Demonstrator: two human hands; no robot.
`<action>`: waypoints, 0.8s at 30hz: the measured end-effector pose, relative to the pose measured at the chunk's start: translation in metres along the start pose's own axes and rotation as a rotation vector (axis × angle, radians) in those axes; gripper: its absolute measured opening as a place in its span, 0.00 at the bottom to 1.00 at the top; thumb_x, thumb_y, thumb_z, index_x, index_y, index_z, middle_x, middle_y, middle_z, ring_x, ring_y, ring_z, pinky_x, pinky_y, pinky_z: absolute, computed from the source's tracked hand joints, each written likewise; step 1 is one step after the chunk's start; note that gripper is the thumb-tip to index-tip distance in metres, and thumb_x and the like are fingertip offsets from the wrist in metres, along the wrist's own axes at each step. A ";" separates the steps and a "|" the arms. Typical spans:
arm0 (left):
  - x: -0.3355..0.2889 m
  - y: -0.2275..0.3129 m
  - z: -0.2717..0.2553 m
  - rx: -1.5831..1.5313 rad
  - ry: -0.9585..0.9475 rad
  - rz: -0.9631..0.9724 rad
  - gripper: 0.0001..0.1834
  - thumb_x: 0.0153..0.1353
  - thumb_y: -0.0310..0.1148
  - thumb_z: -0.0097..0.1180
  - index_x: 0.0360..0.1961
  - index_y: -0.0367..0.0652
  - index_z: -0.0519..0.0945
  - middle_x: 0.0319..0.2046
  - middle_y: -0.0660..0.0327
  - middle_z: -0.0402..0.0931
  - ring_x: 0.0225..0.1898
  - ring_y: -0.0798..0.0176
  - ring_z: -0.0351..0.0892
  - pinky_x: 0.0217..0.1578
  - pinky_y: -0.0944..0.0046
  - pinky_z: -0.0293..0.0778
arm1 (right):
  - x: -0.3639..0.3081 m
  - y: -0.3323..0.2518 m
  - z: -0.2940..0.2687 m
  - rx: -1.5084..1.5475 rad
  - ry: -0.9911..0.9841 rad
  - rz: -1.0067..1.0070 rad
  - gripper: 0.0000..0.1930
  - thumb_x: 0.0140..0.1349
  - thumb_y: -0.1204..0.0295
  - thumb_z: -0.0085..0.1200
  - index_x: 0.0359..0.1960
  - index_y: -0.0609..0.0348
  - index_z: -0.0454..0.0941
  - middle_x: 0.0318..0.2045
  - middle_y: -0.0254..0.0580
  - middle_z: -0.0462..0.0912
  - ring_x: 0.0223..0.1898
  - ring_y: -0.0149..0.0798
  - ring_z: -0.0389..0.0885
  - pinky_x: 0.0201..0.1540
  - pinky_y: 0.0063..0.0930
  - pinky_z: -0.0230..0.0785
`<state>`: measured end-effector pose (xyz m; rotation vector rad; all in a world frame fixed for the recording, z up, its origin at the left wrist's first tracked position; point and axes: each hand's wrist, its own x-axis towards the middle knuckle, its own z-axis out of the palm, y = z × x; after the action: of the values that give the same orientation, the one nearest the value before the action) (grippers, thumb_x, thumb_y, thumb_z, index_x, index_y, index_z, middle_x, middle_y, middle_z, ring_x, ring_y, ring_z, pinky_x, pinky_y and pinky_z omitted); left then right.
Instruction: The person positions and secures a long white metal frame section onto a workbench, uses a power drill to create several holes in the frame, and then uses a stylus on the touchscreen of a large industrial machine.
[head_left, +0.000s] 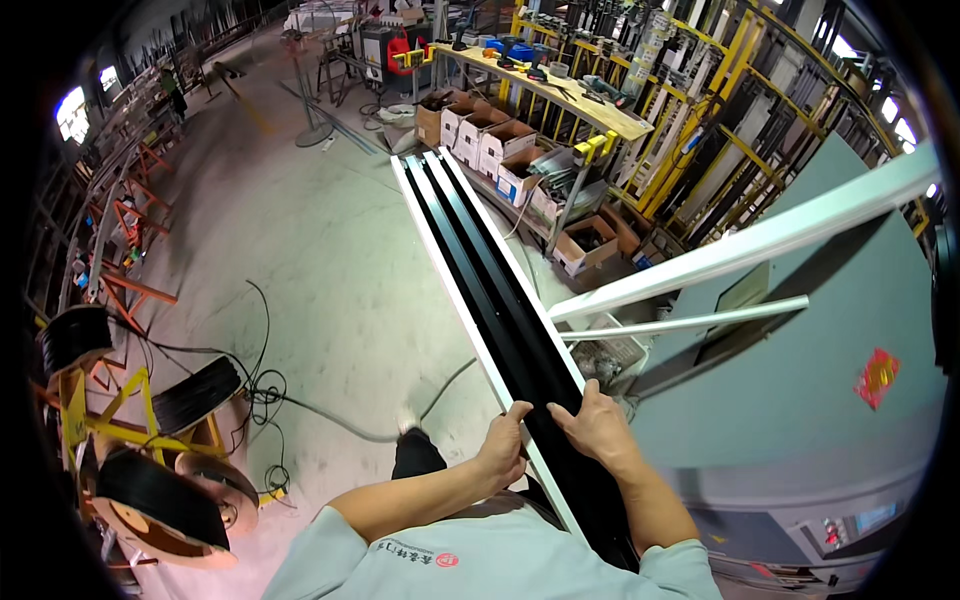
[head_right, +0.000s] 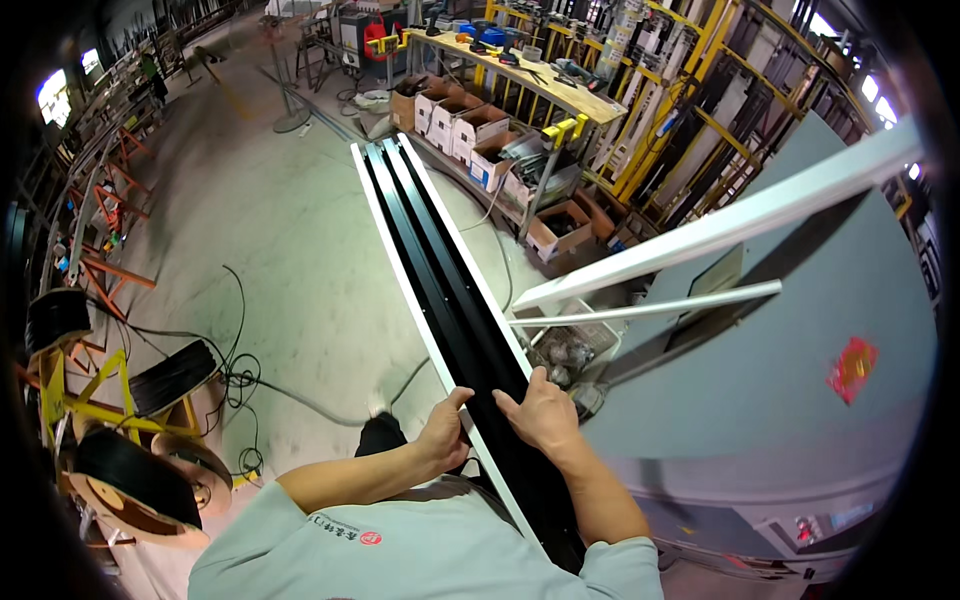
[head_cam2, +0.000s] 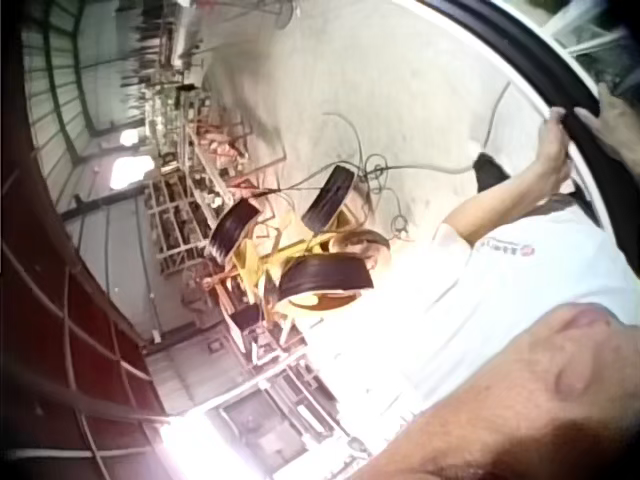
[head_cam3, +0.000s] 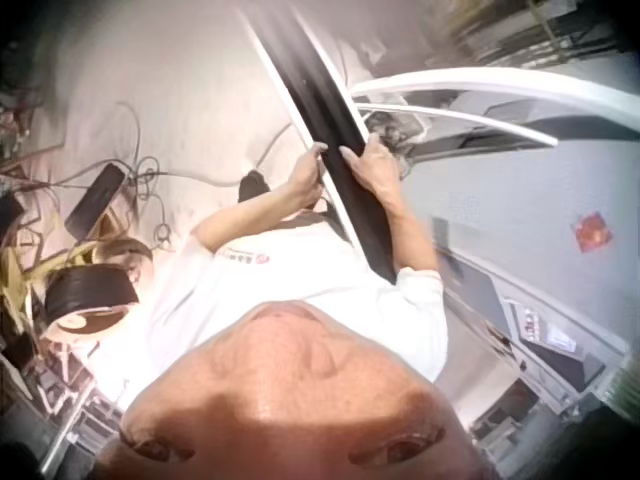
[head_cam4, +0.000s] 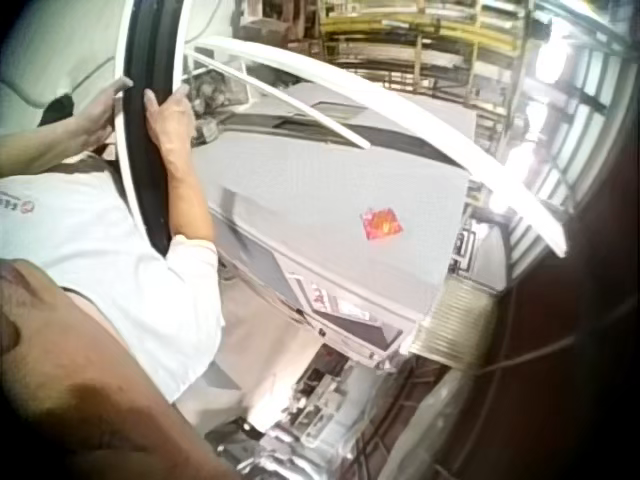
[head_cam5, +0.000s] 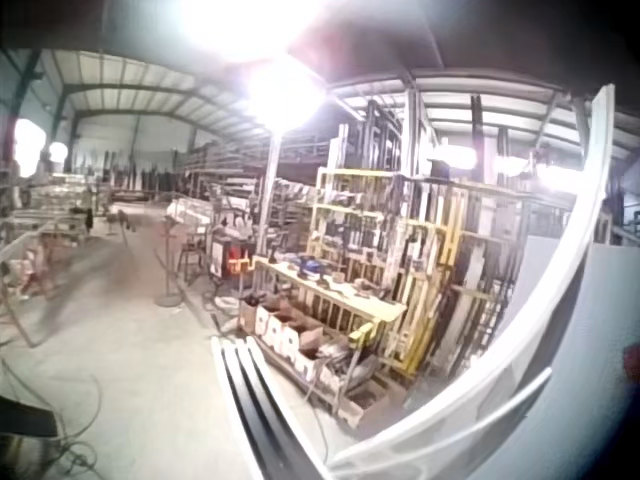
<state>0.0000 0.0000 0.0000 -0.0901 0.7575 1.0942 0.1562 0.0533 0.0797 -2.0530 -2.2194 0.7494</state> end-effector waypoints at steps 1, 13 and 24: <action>0.005 0.012 -0.005 -0.007 0.030 0.002 0.18 0.71 0.40 0.54 0.52 0.38 0.79 0.44 0.55 0.84 0.49 0.52 0.85 0.55 0.44 0.83 | 0.010 -0.017 0.006 -0.030 -0.008 -0.004 0.37 0.63 0.43 0.65 0.51 0.71 0.71 0.44 0.73 0.85 0.46 0.71 0.86 0.51 0.57 0.79; 0.272 0.350 0.014 -0.193 -0.347 -0.291 0.21 0.62 0.38 0.59 0.54 0.39 0.84 0.53 0.53 0.86 0.56 0.51 0.85 0.63 0.44 0.79 | 0.315 -0.210 -0.074 -0.182 0.099 -0.297 0.36 0.68 0.60 0.63 0.65 0.80 0.63 0.45 0.74 0.81 0.44 0.71 0.84 0.50 0.51 0.79; 0.446 0.529 0.077 -0.230 -0.502 -0.399 0.26 0.54 0.36 0.65 0.56 0.39 0.84 0.52 0.51 0.87 0.55 0.47 0.86 0.65 0.40 0.76 | 0.531 -0.183 -0.058 1.530 -0.520 0.435 0.41 0.71 0.48 0.57 0.75 0.67 0.64 0.66 0.43 0.77 0.66 0.38 0.75 0.70 0.32 0.65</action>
<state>-0.2922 0.6300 -0.0540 -0.1475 0.1480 0.7686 -0.0651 0.5715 0.0384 -1.4037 -0.5178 2.1812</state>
